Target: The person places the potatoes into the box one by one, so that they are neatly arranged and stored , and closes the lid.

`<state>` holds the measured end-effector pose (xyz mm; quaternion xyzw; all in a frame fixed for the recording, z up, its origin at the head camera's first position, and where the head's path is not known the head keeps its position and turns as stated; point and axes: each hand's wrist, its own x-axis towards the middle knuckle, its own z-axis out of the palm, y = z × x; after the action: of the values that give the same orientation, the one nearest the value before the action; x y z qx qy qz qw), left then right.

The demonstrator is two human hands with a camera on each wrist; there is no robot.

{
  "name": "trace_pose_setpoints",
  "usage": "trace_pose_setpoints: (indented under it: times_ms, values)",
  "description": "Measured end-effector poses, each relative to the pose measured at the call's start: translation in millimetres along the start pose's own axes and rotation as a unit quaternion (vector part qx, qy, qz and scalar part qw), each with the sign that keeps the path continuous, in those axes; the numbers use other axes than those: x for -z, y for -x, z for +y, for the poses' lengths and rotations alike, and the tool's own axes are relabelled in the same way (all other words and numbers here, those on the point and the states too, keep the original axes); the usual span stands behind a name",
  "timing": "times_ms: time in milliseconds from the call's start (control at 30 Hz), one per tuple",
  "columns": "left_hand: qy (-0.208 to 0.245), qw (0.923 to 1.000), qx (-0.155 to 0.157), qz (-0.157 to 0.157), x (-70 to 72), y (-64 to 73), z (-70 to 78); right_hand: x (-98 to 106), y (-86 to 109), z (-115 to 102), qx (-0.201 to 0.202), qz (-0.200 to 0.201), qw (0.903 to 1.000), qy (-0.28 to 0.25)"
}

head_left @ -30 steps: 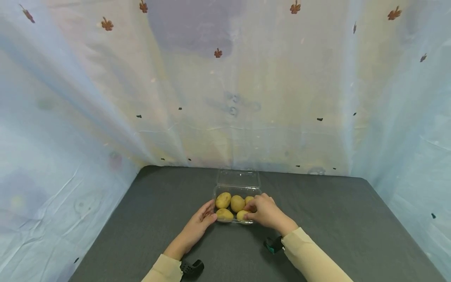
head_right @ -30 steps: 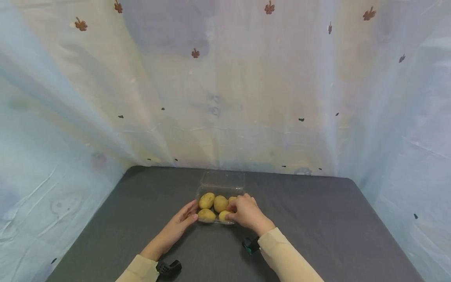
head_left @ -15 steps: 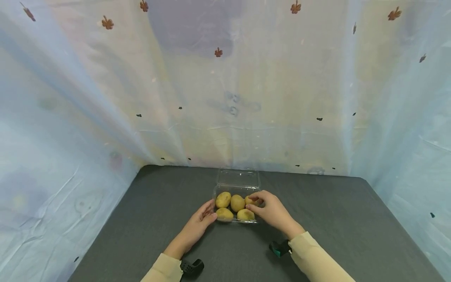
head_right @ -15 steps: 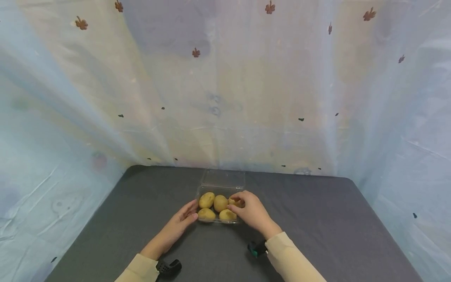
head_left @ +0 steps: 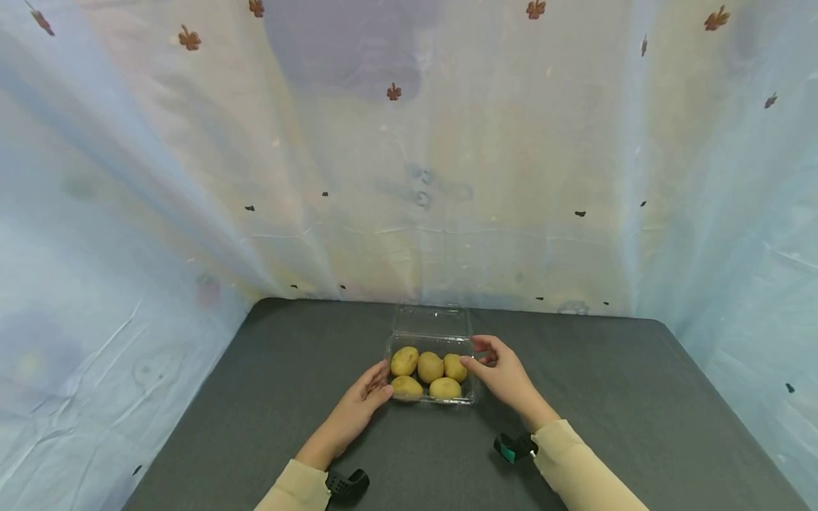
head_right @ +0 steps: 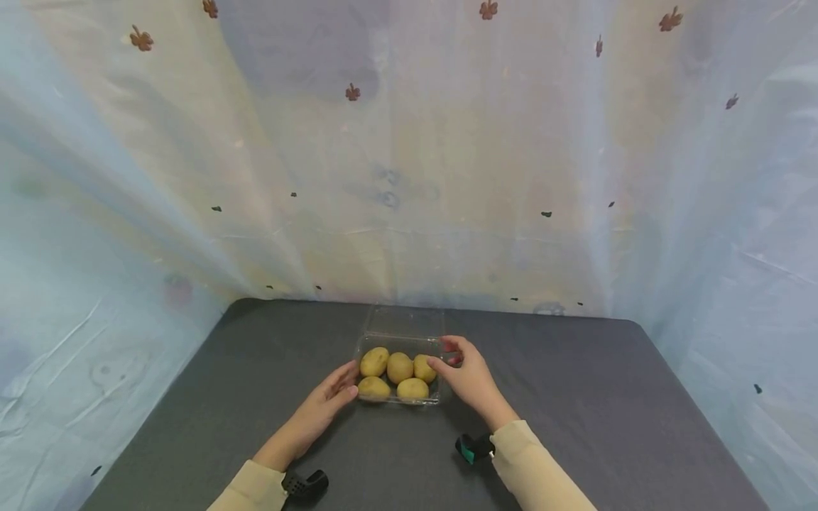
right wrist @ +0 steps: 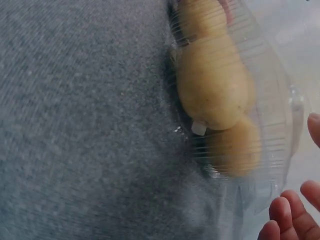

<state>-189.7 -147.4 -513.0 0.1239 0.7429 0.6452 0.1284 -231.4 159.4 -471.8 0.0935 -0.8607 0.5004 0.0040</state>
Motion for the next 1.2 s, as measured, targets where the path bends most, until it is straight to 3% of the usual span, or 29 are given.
trace_pose_setpoints:
  times_ms: [233, 500, 800, 967, 1200]
  values:
    - [-0.003, 1.0000, 0.001, 0.002, -1.2, -2.0, -1.4, 0.3, -2.7, 6.2, -0.060, 0.004, 0.9982, -0.009]
    - [0.004, 1.0000, -0.001, -0.002, -1.4, -4.1, -3.7, 4.5, -13.3, 22.8, -0.113, -0.052, 0.9902, -0.064]
    - [0.019, 0.9994, 0.030, -0.005, 7.9, -6.5, -2.1, 2.6, -16.8, 26.9, -0.125, -0.095, 0.9819, -0.106]
    - [0.019, 0.9992, 0.034, -0.004, 12.2, -18.2, 3.9, 2.9, -16.1, 28.1, -0.126, -0.090, 0.9786, -0.136]
    - [0.058, 0.9973, 0.043, 0.009, 19.6, -46.4, 4.9, 1.2, -17.4, 28.7, -0.122, -0.096, 0.9775, -0.143]
